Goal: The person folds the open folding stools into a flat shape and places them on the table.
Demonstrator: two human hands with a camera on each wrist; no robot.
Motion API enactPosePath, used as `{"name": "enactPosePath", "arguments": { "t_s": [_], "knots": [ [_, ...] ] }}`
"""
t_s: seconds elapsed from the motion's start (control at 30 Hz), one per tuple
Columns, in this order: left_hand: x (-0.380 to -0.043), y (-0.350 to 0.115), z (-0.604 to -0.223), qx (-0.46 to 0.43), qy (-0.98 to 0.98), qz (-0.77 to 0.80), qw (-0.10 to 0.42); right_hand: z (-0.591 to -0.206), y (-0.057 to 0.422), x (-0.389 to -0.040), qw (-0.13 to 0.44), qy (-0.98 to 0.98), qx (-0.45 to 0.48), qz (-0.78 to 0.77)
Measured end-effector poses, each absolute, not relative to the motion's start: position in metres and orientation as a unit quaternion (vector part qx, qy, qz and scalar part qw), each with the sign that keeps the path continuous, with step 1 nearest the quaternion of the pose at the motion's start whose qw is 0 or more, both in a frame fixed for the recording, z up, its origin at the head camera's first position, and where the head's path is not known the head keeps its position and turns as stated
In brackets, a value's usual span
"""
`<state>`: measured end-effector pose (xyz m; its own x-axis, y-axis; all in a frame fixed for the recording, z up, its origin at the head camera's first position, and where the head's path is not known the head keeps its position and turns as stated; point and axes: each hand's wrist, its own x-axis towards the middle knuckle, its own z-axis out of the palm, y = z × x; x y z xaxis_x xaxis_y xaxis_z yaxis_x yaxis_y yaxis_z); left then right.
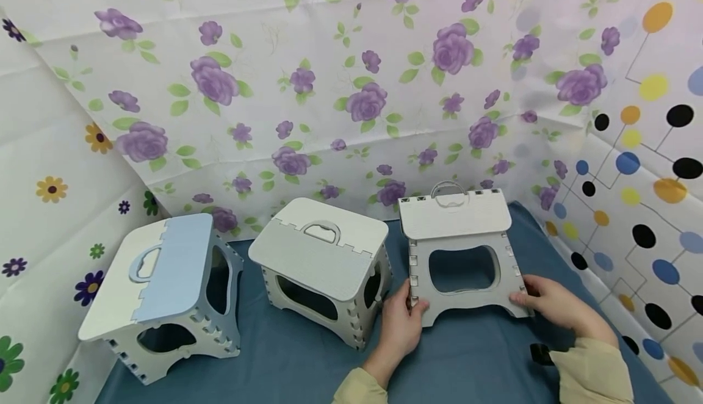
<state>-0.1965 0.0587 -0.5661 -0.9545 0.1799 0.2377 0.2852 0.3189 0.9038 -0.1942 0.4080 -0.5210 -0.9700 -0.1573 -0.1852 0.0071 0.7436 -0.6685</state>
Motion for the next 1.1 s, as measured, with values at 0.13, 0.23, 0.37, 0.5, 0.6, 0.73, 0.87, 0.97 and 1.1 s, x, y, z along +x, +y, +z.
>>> {"name": "enactPosePath", "arguments": {
  "t_s": [0.13,0.23,0.37,0.5,0.6,0.73,0.87,0.97,1.1],
  "knots": [
    [-0.197,0.058,-0.567,-0.145,-0.818,-0.556,0.018,-0.522,0.408,-0.196,0.136,0.924,-0.031,-0.356],
    [-0.195,0.059,-0.564,-0.150,-0.820,-0.552,0.002,-0.522,0.409,-0.196,0.138,0.926,-0.019,-0.350],
    [-0.195,0.060,-0.557,-0.149,-0.814,-0.561,-0.013,-0.519,0.410,-0.198,0.133,0.929,-0.006,-0.344],
    [-0.195,0.062,-0.552,-0.130,-0.802,-0.582,-0.035,-0.517,0.408,-0.199,0.137,0.931,-0.005,-0.340],
    [-0.196,0.062,-0.552,-0.121,-0.797,-0.591,-0.045,-0.517,0.407,-0.198,0.131,0.935,-0.023,-0.329],
    [-0.196,0.061,-0.555,-0.118,-0.796,-0.591,-0.059,-0.517,0.407,-0.196,0.117,0.940,-0.043,-0.318],
    [-0.196,0.061,-0.558,-0.121,-0.791,-0.595,-0.078,-0.518,0.411,-0.194,0.116,0.943,-0.033,-0.309],
    [-0.195,0.062,-0.557,-0.117,-0.778,-0.611,-0.092,-0.518,0.414,-0.193,0.115,0.945,-0.022,-0.306],
    [-0.195,0.063,-0.554,-0.130,-0.765,-0.620,-0.115,-0.515,0.418,-0.191,0.112,0.945,-0.013,-0.308]
  ]
}}
